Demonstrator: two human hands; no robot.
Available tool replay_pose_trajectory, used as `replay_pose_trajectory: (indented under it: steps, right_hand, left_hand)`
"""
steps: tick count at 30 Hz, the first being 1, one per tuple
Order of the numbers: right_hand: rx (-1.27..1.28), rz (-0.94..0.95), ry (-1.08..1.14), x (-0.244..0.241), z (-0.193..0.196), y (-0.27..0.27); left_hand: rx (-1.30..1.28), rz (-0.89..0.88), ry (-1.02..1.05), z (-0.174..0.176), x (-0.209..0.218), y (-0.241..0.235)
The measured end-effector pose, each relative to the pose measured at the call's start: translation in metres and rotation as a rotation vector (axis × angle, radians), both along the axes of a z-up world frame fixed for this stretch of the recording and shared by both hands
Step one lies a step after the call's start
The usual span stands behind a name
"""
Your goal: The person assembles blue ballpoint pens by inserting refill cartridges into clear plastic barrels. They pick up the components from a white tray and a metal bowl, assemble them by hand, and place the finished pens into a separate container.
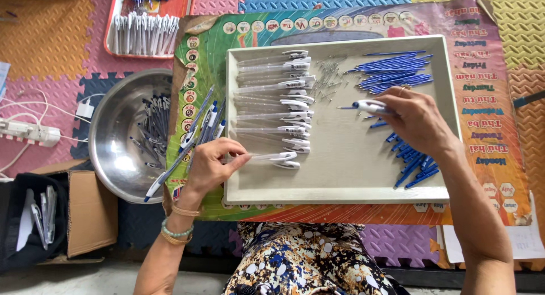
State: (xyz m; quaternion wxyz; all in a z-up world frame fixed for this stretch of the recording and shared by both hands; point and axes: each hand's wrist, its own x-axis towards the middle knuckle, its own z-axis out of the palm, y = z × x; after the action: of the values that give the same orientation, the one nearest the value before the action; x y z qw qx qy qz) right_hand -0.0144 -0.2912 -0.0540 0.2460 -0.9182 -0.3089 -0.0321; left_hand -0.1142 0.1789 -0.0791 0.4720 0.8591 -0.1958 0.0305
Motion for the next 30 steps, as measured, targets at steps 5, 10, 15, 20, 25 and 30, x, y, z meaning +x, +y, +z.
replay_pose_trajectory:
  steps: [5, 10, 15, 20, 25, 30]
  right_hand:
    - [0.053, 0.053, 0.039, -0.006, 0.004, 0.014]
    - [0.053, 0.055, 0.039, -0.008, 0.003, 0.02]
    - [0.134, 0.119, 0.092, -0.014, 0.006, 0.038]
    - [0.163, 0.154, 0.138, -0.034, 0.031, 0.075]
    - [0.172, 0.013, 0.078, -0.009, -0.011, 0.02]
    - [-0.106, -0.072, -0.038, 0.03, -0.046, -0.062]
  left_hand:
    - [0.221, 0.014, -0.167, -0.031, -0.005, -0.004]
    - [0.468, 0.062, -0.349, -0.05, -0.001, -0.015]
    - [0.437, 0.101, -0.411, -0.052, 0.017, -0.041]
    - [0.137, -0.075, -0.395, -0.003, 0.046, -0.106]
    - [0.226, -0.099, -0.399, -0.029, 0.08, -0.138]
    - [0.393, -0.096, -0.54, -0.026, 0.126, -0.164]
